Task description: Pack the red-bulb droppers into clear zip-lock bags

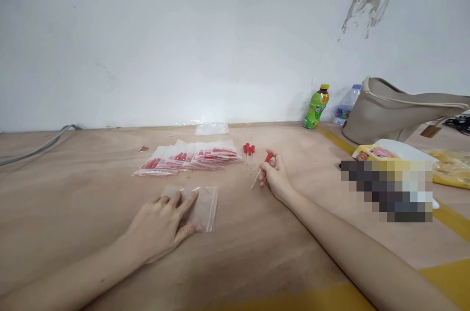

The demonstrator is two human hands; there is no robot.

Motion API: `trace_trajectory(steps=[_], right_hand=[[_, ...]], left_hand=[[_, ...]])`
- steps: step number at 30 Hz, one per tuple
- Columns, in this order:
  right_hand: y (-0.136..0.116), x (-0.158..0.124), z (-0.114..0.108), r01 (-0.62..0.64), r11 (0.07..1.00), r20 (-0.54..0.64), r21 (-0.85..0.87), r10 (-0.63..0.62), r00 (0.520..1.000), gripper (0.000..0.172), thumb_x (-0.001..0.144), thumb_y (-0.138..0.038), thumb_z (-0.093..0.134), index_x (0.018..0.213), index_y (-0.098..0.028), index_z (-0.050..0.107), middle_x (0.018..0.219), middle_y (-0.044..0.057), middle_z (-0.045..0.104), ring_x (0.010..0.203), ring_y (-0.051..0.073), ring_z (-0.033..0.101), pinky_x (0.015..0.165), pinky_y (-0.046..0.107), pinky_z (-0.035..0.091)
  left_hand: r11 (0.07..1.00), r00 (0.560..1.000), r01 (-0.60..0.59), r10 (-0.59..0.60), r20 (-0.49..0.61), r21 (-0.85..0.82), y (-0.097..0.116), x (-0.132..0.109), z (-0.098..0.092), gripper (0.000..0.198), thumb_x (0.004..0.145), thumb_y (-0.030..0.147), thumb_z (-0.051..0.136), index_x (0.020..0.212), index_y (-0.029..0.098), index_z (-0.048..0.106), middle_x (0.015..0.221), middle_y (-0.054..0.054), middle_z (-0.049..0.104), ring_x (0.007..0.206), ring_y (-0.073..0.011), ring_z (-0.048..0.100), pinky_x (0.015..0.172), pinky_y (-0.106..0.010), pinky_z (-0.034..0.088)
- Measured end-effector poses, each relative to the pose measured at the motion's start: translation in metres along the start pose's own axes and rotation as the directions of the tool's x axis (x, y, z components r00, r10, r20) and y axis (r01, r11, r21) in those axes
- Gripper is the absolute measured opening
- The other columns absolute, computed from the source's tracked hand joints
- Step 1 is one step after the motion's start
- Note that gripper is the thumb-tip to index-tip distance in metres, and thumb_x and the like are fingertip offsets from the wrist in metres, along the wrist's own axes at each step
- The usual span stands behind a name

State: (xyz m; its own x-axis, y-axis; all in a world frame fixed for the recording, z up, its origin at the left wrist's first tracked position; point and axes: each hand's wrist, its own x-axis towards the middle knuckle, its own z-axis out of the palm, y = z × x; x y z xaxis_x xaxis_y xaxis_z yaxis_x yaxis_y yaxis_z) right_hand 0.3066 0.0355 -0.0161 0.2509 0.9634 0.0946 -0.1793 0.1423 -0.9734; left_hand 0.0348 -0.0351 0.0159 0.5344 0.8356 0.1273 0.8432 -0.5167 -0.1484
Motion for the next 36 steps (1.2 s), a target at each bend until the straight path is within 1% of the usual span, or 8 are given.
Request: trace_trajectory(steps=[2,4,6,8,11,17,32,36], right_hand=[[0.001,-0.008,0.006,0.045,0.998,0.000,-0.037,-0.045,0.999,0.051,0.061,-0.025,0.059,0.106,-0.024,0.034,0.056,-0.012,0.043,0.034,0.006,0.044,0.029,0.017,0.037],[0.003,-0.017,0.012,0.070,0.996,0.023,-0.051,-0.069,0.997,0.052,0.062,-0.029,0.062,0.104,-0.023,0.032,0.062,-0.011,0.046,0.039,0.007,0.050,0.033,0.021,0.044],[0.005,-0.025,0.019,0.071,0.997,0.076,-0.037,-0.068,0.995,0.053,0.063,-0.033,0.064,0.103,-0.023,0.032,0.065,-0.009,0.048,0.045,0.009,0.055,0.041,0.024,0.049],[0.007,-0.032,0.025,0.056,0.998,0.131,-0.009,-0.054,0.990,0.052,0.064,-0.036,0.065,0.102,-0.022,0.033,0.067,-0.008,0.049,0.051,0.010,0.058,0.047,0.026,0.052],[0.009,-0.038,0.031,0.040,0.999,0.185,0.009,-0.041,0.982,0.051,0.064,-0.039,0.065,0.100,-0.022,0.034,0.068,-0.007,0.050,0.054,0.011,0.059,0.051,0.027,0.053],[0.010,-0.041,0.032,0.053,0.998,0.127,0.036,-0.057,0.990,0.046,0.069,-0.038,0.062,0.101,-0.022,0.034,0.067,-0.008,0.050,0.051,0.009,0.057,0.048,0.025,0.050],[0.009,-0.048,0.037,0.019,0.999,0.205,0.050,-0.029,0.978,0.042,0.071,-0.039,0.058,0.102,-0.022,0.035,0.067,-0.006,0.052,0.055,0.011,0.059,0.053,0.028,0.050],[0.010,-0.044,0.033,0.086,0.996,0.072,0.039,-0.089,0.993,0.039,0.072,-0.038,0.057,0.101,-0.023,0.036,0.067,-0.007,0.051,0.053,0.009,0.056,0.049,0.025,0.047]], left_hand=[[0.991,0.992,-0.121,0.118,-0.044,-0.053,-0.009,0.002,-0.002,0.062,0.084,0.059,0.034,0.128,0.016,0.044,0.109,-0.017,0.057,0.098,-0.0326,0.053,0.081,-0.047,0.041],[0.914,0.925,-0.380,0.374,-0.068,-0.143,-0.023,0.007,-0.001,0.054,0.086,0.052,0.038,0.132,0.025,0.036,0.132,-0.010,0.041,0.118,-0.0300,0.040,0.096,-0.046,0.031],[0.863,0.890,-0.450,0.454,-0.041,-0.228,-0.035,0.011,0.004,0.054,0.089,0.048,0.037,0.137,0.029,0.023,0.142,-0.005,0.024,0.128,-0.0265,0.025,0.103,-0.045,0.021],[0.861,0.900,-0.419,0.437,-0.002,-0.288,-0.039,0.014,0.012,0.057,0.089,0.048,0.036,0.139,0.029,0.014,0.145,-0.003,0.016,0.131,-0.0245,0.018,0.106,-0.045,0.015],[0.883,0.931,-0.340,0.365,0.016,-0.325,-0.035,0.014,0.021,0.058,0.089,0.049,0.035,0.139,0.029,0.014,0.145,-0.002,0.013,0.132,-0.0241,0.014,0.106,-0.046,0.013],[0.903,0.955,-0.273,0.295,0.018,-0.331,-0.026,0.013,0.023,0.059,0.088,0.053,0.035,0.138,0.030,0.017,0.145,-0.003,0.013,0.132,-0.0257,0.013,0.106,-0.047,0.015],[0.911,0.966,-0.249,0.259,-0.014,-0.329,-0.021,0.015,0.023,0.057,0.088,0.052,0.035,0.138,0.028,0.019,0.144,-0.005,0.019,0.131,-0.0254,0.018,0.105,-0.047,0.016],[0.914,0.968,-0.239,0.252,-0.002,-0.329,-0.021,0.016,0.023,0.059,0.088,0.053,0.034,0.138,0.027,0.019,0.144,-0.007,0.018,0.131,-0.0255,0.017,0.105,-0.047,0.016]])
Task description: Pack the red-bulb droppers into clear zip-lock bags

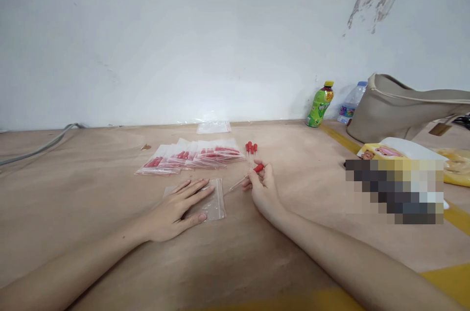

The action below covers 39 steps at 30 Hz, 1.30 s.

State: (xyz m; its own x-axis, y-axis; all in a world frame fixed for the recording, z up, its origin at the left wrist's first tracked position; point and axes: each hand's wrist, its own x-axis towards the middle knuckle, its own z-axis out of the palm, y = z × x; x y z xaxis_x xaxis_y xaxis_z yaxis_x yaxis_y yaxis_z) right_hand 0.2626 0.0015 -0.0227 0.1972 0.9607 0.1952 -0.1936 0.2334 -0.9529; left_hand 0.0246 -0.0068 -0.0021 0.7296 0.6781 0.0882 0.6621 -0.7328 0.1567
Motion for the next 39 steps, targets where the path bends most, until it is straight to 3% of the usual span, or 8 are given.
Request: trace_trajectory(steps=[3,11,16,21,26,29,34,39], right_hand=[[0.000,0.002,-0.002,-0.009,1.000,-0.037,-0.002,0.009,0.999,0.039,0.071,-0.037,0.058,0.100,-0.024,0.036,0.068,-0.007,0.049,0.053,0.009,0.055,0.048,0.025,0.048],[0.001,-0.004,0.004,-0.045,0.997,0.054,0.057,0.042,0.998,0.038,0.072,-0.036,0.058,0.100,-0.023,0.036,0.066,-0.007,0.053,0.055,0.010,0.058,0.052,0.025,0.049],[-0.002,-0.008,0.007,-0.201,0.972,0.208,0.125,0.172,0.963,0.038,0.070,-0.037,0.062,0.099,-0.021,0.043,0.071,-0.003,0.057,0.061,0.011,0.061,0.063,0.029,0.050],[-0.004,-0.007,0.001,-0.227,0.973,0.444,0.034,0.189,0.876,0.026,0.072,-0.034,0.062,0.090,-0.017,0.054,0.085,0.003,0.063,0.070,0.010,0.061,0.069,0.027,0.048],[-0.008,-0.010,0.001,-0.258,0.965,0.701,-0.047,0.216,0.680,0.025,0.079,-0.037,0.055,0.094,-0.018,0.049,0.074,0.000,0.064,0.069,0.010,0.061,0.070,0.029,0.047],[-0.011,-0.011,0.006,-0.280,0.958,0.750,-0.064,0.231,0.620,0.025,0.078,-0.039,0.055,0.090,-0.019,0.047,0.074,0.000,0.063,0.073,0.012,0.062,0.074,0.032,0.047],[-0.013,0.001,-0.001,-0.294,0.947,0.724,-0.130,0.293,0.625,0.023,0.072,-0.032,0.063,0.084,-0.016,0.052,0.080,0.000,0.064,0.070,0.009,0.061,0.073,0.029,0.048],[-0.014,0.016,-0.017,-0.356,0.916,0.640,-0.182,0.386,0.665,0.023,0.068,-0.030,0.067,0.082,-0.014,0.057,0.080,0.002,0.066,0.064,0.008,0.060,0.064,0.025,0.050]], left_hand=[[1.000,1.000,-0.004,0.004,-0.001,0.006,0.000,0.000,0.000,0.059,0.088,0.053,0.034,0.138,0.026,0.019,0.144,-0.007,0.018,0.131,-0.0248,0.017,0.106,-0.047,0.015],[1.000,1.000,0.011,-0.011,0.002,0.002,0.002,-0.001,-0.002,0.058,0.088,0.053,0.034,0.138,0.027,0.020,0.144,-0.007,0.019,0.131,-0.0271,0.016,0.104,-0.049,0.018],[1.000,1.000,0.014,-0.014,-0.006,0.000,0.002,0.001,-0.002,0.057,0.088,0.053,0.034,0.138,0.027,0.020,0.143,-0.007,0.020,0.131,-0.0265,0.017,0.104,-0.049,0.018],[1.000,1.000,0.014,-0.014,-0.014,-0.012,0.002,0.001,-0.001,0.053,0.092,0.047,0.029,0.139,0.027,0.017,0.144,-0.006,0.019,0.132,-0.0241,0.016,0.105,-0.047,0.016],[0.999,0.999,-0.008,0.007,-0.032,-0.038,0.003,0.002,0.000,0.050,0.093,0.043,0.028,0.139,0.026,0.017,0.143,-0.006,0.022,0.131,-0.0229,0.019,0.106,-0.046,0.017],[0.998,0.997,-0.042,0.038,-0.073,-0.048,0.005,0.005,0.000,0.048,0.093,0.042,0.030,0.137,0.024,0.025,0.141,-0.007,0.028,0.129,-0.0231,0.023,0.106,-0.046,0.016],[0.989,0.968,-0.044,0.007,-0.250,-0.142,0.005,0.006,-0.004,0.037,0.091,0.035,0.035,0.124,0.021,0.046,0.124,-0.009,0.046,0.115,-0.0221,0.042,0.097,-0.039,0.034],[0.964,0.976,-0.095,0.041,-0.216,-0.249,-0.001,-0.002,-0.008,0.039,0.087,0.036,0.044,0.122,0.021,0.048,0.121,-0.009,0.050,0.108,-0.0226,0.049,0.091,-0.037,0.041]])
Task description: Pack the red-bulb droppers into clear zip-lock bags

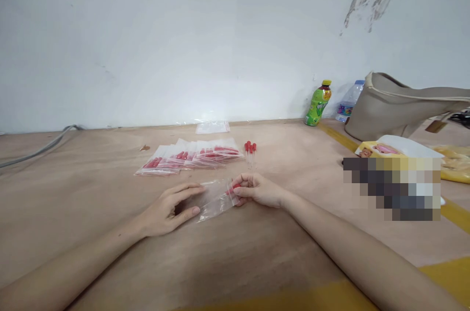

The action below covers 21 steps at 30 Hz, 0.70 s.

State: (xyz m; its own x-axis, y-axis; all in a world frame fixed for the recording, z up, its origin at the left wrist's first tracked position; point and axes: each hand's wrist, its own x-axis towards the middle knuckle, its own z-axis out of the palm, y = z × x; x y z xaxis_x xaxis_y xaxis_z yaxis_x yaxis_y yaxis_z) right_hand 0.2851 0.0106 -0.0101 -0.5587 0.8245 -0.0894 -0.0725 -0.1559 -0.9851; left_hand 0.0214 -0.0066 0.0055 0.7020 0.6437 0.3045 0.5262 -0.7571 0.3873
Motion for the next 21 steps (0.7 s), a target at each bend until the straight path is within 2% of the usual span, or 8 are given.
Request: trace_trajectory(steps=[3,6,9,11,15,18,21], right_hand=[[-0.0003,-0.0012,-0.0051,-0.018,0.999,-0.057,-0.049,0.015,0.998,0.026,0.065,-0.031,0.069,0.081,-0.013,0.060,0.079,0.003,0.066,0.063,0.008,0.059,0.059,0.022,0.050],[0.0015,-0.0013,-0.0044,0.013,0.996,-0.107,-0.093,-0.023,0.994,0.028,0.065,-0.034,0.068,0.082,-0.015,0.056,0.072,0.000,0.064,0.057,0.008,0.058,0.054,0.022,0.050],[0.0038,-0.0013,-0.0020,0.040,0.990,-0.096,-0.137,-0.053,0.994,0.029,0.068,-0.038,0.065,0.081,-0.017,0.051,0.062,-0.004,0.060,0.049,0.008,0.056,0.049,0.022,0.048],[0.0046,-0.0015,-0.0006,0.027,0.989,-0.086,-0.148,-0.040,0.996,0.029,0.069,-0.040,0.063,0.081,-0.018,0.049,0.062,-0.004,0.060,0.047,0.008,0.055,0.047,0.021,0.047],[0.0050,-0.0007,-0.0006,0.070,0.987,-0.048,-0.143,-0.077,0.996,0.026,0.067,-0.036,0.066,0.079,-0.018,0.052,0.076,-0.002,0.062,0.062,0.009,0.058,0.059,0.024,0.048],[0.0036,0.0006,-0.0037,0.101,0.958,-0.016,-0.269,-0.110,0.994,0.020,0.067,-0.033,0.066,0.075,-0.016,0.060,0.074,0.000,0.062,0.068,0.010,0.057,0.066,0.026,0.046],[-0.0018,-0.0005,-0.0070,0.195,0.879,0.007,-0.434,-0.213,0.977,0.017,0.072,-0.034,0.061,0.072,-0.017,0.066,0.080,0.002,0.062,0.075,0.013,0.056,0.073,0.029,0.044]], left_hand=[[1.000,0.998,-0.014,0.013,0.058,0.012,-0.0018,-0.0037,0.0008,0.045,0.084,0.039,0.049,0.126,0.023,0.044,0.126,-0.008,0.047,0.114,-0.0245,0.045,0.095,-0.041,0.038],[1.000,0.997,0.002,-0.004,0.071,0.028,-0.0026,-0.0038,0.0027,0.047,0.085,0.038,0.048,0.128,0.023,0.040,0.128,-0.007,0.046,0.116,-0.0242,0.044,0.096,-0.041,0.037],[1.000,0.997,-0.006,0.005,0.080,0.016,-0.0034,-0.0009,0.0023,0.046,0.086,0.035,0.047,0.128,0.021,0.038,0.127,-0.008,0.047,0.115,-0.0231,0.045,0.095,-0.039,0.038],[1.000,0.995,-0.029,0.028,0.099,0.003,-0.0041,0.0014,0.0014,0.045,0.086,0.034,0.047,0.128,0.020,0.038,0.126,-0.008,0.047,0.115,-0.0227,0.044,0.096,-0.039,0.038],[0.999,0.991,-0.053,0.053,0.121,-0.003,-0.0058,0.0042,0.0020,0.045,0.087,0.032,0.045,0.130,0.022,0.037,0.130,-0.008,0.043,0.119,-0.0227,0.040,0.098,-0.040,0.035],[0.998,0.995,-0.064,0.065,0.070,-0.011,-0.0066,0.0044,0.0036,0.044,0.086,0.032,0.047,0.128,0.021,0.040,0.130,-0.008,0.043,0.119,-0.0224,0.039,0.099,-0.039,0.035],[0.996,0.997,-0.077,0.078,0.015,-0.036,-0.0073,0.0039,0.0045,0.033,0.086,0.029,0.047,0.117,0.019,0.051,0.121,-0.008,0.050,0.112,-0.0202,0.047,0.095,-0.035,0.039]])
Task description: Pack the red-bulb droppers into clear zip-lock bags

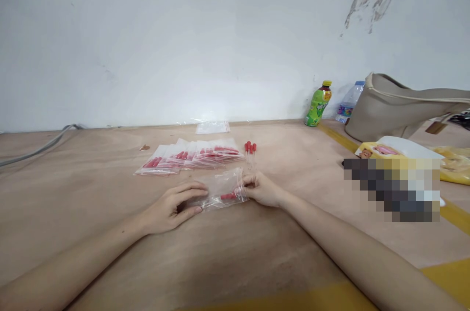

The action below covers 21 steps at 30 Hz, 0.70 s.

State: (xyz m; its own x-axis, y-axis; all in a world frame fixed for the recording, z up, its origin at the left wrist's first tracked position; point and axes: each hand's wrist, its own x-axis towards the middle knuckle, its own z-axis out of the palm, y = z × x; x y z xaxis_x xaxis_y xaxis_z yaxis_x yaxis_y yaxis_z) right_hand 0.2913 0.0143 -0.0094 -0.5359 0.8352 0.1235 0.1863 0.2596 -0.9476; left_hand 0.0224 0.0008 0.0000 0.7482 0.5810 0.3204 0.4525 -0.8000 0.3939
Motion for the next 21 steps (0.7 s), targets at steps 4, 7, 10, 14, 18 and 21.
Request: trace_trajectory(steps=[4,7,10,14,18,21], right_hand=[[-0.003,-0.001,-0.011,0.013,0.996,0.062,-0.083,-0.008,0.998,0.021,0.072,-0.037,0.058,0.073,-0.018,0.067,0.082,0.002,0.061,0.076,0.014,0.056,0.072,0.028,0.043],[0.006,0.004,-0.026,-0.189,0.979,-0.199,-0.071,0.171,0.965,0.027,0.070,-0.041,0.057,0.079,-0.016,0.064,0.061,-0.001,0.058,0.053,0.010,0.050,0.053,0.023,0.040],[0.020,0.020,-0.048,-0.281,0.937,-0.596,-0.208,0.106,0.796,0.023,0.068,-0.036,0.059,0.074,-0.014,0.060,0.062,0.000,0.059,0.053,0.009,0.050,0.052,0.021,0.038],[0.029,0.049,-0.073,-0.537,0.752,-0.742,-0.383,0.096,0.664,0.024,0.067,-0.035,0.058,0.078,-0.014,0.061,0.077,0.005,0.064,0.069,0.013,0.057,0.060,0.021,0.040],[0.025,0.077,-0.079,-0.647,0.662,-0.761,-0.378,0.176,0.624,0.031,0.065,-0.037,0.060,0.083,-0.013,0.061,0.082,0.009,0.065,0.076,0.017,0.058,0.059,0.022,0.039],[0.019,0.092,-0.079,-0.702,0.613,-0.741,-0.362,0.268,0.616,0.019,0.064,-0.029,0.062,0.071,-0.011,0.061,0.066,0.009,0.063,0.064,0.018,0.058,0.051,0.024,0.037]], left_hand=[[1.000,1.000,0.020,-0.020,-0.004,-0.022,-0.002,-0.002,0.001,0.027,0.087,0.026,0.046,0.111,0.019,0.057,0.114,-0.007,0.055,0.104,-0.0180,0.052,0.089,-0.032,0.044],[0.999,1.000,0.017,-0.018,-0.021,-0.029,-0.005,-0.003,0.003,0.027,0.086,0.025,0.048,0.110,0.019,0.058,0.115,-0.008,0.056,0.106,-0.0191,0.052,0.090,-0.033,0.044],[0.999,1.000,0.020,-0.021,-0.013,-0.041,-0.006,-0.002,0.004,0.025,0.087,0.025,0.046,0.108,0.019,0.060,0.118,-0.007,0.055,0.109,-0.0196,0.051,0.091,-0.033,0.043],[0.998,0.999,0.034,-0.033,0.012,-0.053,-0.006,-0.001,0.003,0.025,0.089,0.025,0.044,0.105,0.020,0.062,0.120,-0.006,0.055,0.112,-0.0195,0.049,0.093,-0.032,0.042],[0.998,0.999,0.041,-0.041,0.005,-0.048,-0.004,-0.001,0.004,0.024,0.088,0.025,0.046,0.104,0.019,0.063,0.120,-0.007,0.055,0.112,-0.0201,0.049,0.093,-0.033,0.041],[0.998,0.999,0.037,-0.037,-0.006,-0.045,-0.004,-0.001,0.004,0.024,0.087,0.024,0.047,0.105,0.019,0.063,0.119,-0.008,0.055,0.111,-0.0205,0.050,0.093,-0.034,0.041]])
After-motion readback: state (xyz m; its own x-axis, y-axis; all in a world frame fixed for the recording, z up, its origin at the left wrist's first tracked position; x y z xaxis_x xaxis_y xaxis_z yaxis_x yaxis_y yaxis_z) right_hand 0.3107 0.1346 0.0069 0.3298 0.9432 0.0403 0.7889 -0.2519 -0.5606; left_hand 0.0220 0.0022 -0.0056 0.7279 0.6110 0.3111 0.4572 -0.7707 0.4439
